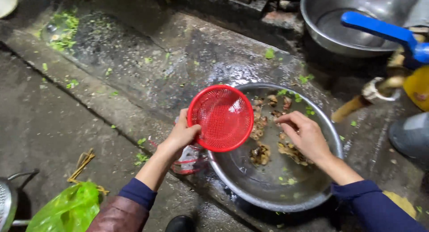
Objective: The person washes small brown mushrooms in a metal basin using running water from a tap. They transfer the mushrooms into a red colander, rinse them again, and place the colander on a large metal container. The person then carries the basin and colander into an indoor room.
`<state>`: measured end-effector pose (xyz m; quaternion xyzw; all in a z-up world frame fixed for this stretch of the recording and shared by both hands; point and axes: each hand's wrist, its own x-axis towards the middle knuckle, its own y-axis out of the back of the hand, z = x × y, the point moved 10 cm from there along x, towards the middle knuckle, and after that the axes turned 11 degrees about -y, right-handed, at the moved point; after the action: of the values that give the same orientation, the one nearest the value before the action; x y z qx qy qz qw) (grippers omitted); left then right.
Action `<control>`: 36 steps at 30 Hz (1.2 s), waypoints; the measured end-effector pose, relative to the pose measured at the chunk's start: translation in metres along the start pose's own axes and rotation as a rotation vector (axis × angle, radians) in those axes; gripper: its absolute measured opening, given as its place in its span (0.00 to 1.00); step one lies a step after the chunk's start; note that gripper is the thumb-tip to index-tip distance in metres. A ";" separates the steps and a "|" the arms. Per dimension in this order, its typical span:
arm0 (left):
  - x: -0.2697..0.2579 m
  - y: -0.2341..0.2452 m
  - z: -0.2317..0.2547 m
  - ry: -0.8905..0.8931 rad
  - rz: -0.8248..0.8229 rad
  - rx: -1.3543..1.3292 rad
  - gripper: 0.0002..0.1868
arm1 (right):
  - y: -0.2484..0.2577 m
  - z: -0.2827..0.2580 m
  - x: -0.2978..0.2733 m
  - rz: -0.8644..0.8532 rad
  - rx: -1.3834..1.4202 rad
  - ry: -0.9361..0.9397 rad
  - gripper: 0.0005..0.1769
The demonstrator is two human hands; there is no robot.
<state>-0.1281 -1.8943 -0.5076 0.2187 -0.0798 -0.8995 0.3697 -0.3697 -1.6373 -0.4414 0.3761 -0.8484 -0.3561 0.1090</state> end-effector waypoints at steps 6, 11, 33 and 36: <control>-0.009 -0.055 -0.002 0.114 -0.077 0.038 0.28 | -0.016 -0.031 -0.040 0.025 -0.289 0.615 0.25; -0.003 -0.086 -0.016 0.119 -0.145 0.088 0.25 | -0.049 -0.008 -0.072 0.019 -0.518 0.788 0.37; -0.043 0.036 0.039 0.167 0.161 -0.183 0.26 | 0.171 0.021 0.006 0.711 0.644 0.195 0.09; -0.049 0.024 0.048 0.179 0.154 -0.191 0.28 | 0.063 0.054 0.049 0.277 0.304 -0.151 0.09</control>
<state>-0.1041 -1.8785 -0.4408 0.2549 0.0229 -0.8489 0.4624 -0.4630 -1.6151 -0.4414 0.2403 -0.9417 -0.2329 0.0351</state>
